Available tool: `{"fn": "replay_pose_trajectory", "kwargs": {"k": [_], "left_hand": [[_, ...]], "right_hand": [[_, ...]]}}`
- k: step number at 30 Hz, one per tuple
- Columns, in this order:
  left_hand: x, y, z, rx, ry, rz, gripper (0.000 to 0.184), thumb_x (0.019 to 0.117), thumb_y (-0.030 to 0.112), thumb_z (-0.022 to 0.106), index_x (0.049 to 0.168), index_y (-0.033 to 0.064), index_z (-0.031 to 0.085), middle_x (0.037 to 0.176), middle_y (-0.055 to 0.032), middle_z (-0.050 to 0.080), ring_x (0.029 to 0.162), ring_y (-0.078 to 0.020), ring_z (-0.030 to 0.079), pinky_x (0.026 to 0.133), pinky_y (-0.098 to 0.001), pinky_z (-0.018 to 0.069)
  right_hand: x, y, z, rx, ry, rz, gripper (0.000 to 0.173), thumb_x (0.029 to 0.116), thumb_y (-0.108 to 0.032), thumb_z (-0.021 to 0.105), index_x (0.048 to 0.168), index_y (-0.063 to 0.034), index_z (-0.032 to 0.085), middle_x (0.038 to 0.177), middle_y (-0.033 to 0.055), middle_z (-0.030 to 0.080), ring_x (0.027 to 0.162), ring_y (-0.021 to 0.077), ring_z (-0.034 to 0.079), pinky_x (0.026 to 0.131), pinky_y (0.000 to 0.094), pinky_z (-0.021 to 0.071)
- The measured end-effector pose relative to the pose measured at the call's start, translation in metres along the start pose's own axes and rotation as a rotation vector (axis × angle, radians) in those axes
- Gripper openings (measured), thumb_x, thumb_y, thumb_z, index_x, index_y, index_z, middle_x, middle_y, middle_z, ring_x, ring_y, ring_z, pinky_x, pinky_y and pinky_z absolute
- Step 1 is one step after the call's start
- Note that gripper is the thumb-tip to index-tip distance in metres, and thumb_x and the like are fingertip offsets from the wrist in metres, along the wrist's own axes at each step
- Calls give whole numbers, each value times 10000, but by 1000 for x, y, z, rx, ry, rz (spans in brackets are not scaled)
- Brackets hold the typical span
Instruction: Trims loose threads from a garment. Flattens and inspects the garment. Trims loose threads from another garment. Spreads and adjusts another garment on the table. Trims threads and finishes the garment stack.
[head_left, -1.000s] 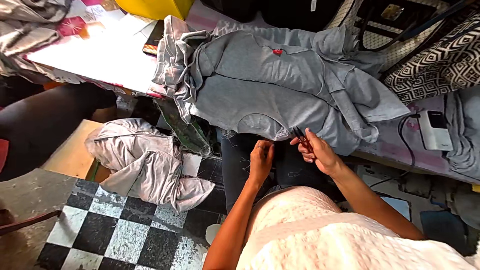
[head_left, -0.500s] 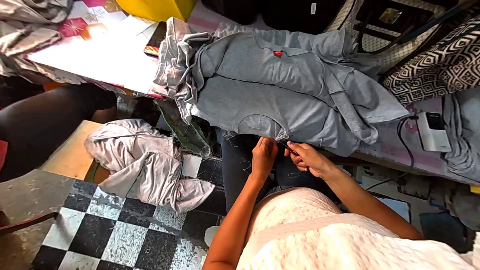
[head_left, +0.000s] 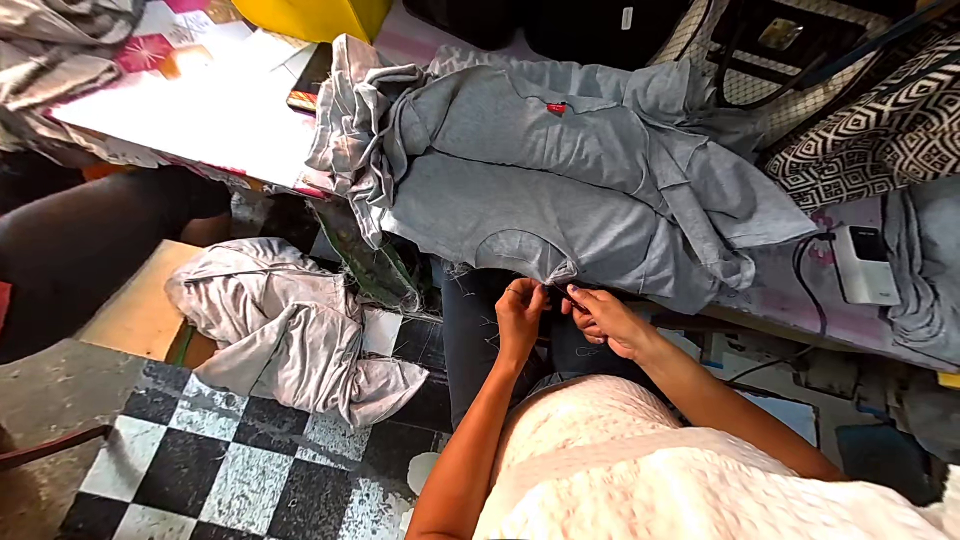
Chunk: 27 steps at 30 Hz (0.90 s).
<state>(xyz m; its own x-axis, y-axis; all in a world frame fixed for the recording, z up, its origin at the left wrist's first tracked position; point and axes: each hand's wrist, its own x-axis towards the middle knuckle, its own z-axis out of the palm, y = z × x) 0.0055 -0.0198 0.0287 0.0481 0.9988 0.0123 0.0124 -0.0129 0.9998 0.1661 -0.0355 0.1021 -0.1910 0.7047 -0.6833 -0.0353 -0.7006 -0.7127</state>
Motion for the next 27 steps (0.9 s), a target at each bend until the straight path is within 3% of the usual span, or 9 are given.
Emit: {"fn": "replay_pose_trajectory", "kwargs": {"k": [5,10,15,20,23,25,27], "left_hand": [[-2,1,4,-86,-26,3,94,963,-5,599,977,-81,651,814,-73,714,703,-114,713,702,-284,628],[-4,-1,3,-103,-12,-3,95,965,-6,595,984,-83,647,810,-76,720,700,-128,722,696,-297,634],[-5,4,1,-190,-12,-51,81,981,-14,569,990,-67,630,801,-56,717,703,-127,720,706,-304,633],[-5,6,5,-215,-20,-21,62,975,-28,577,978,-59,631,792,-53,718,708,-126,717,716,-304,629],[-6,6,4,-196,-17,-20,69,978,-24,571,982,-61,629,792,-50,719,704,-127,718,711,-304,630],[-9,9,0,-188,-18,-82,83,984,-13,561,990,-64,626,789,-49,716,700,-124,720,704,-302,631],[-11,13,-7,-251,-9,-269,117,1013,-1,503,1033,-79,587,834,-88,719,730,-158,731,730,-332,635]], "right_hand": [[8,-4,2,40,-22,15,367,1137,-355,325,918,-144,529,573,-105,322,426,8,267,411,166,253],[8,-3,0,32,-18,-13,330,1136,-318,352,956,-124,549,581,-102,325,430,5,273,413,160,255],[-3,4,-3,18,-53,-38,386,1140,-343,297,957,-126,558,574,-107,329,427,2,279,415,157,267],[6,-2,-1,99,-80,21,389,1138,-362,308,887,-151,518,567,-108,324,421,2,273,406,156,262],[9,1,-2,102,-57,-3,345,1138,-331,329,938,-139,535,582,-106,331,430,2,273,412,155,264],[4,5,-4,94,-30,-45,348,1140,-321,321,958,-125,544,584,-104,342,429,0,281,414,153,270],[-2,8,-8,34,21,-116,372,1141,-331,292,990,-115,555,581,-106,356,428,1,295,416,158,285]]}}
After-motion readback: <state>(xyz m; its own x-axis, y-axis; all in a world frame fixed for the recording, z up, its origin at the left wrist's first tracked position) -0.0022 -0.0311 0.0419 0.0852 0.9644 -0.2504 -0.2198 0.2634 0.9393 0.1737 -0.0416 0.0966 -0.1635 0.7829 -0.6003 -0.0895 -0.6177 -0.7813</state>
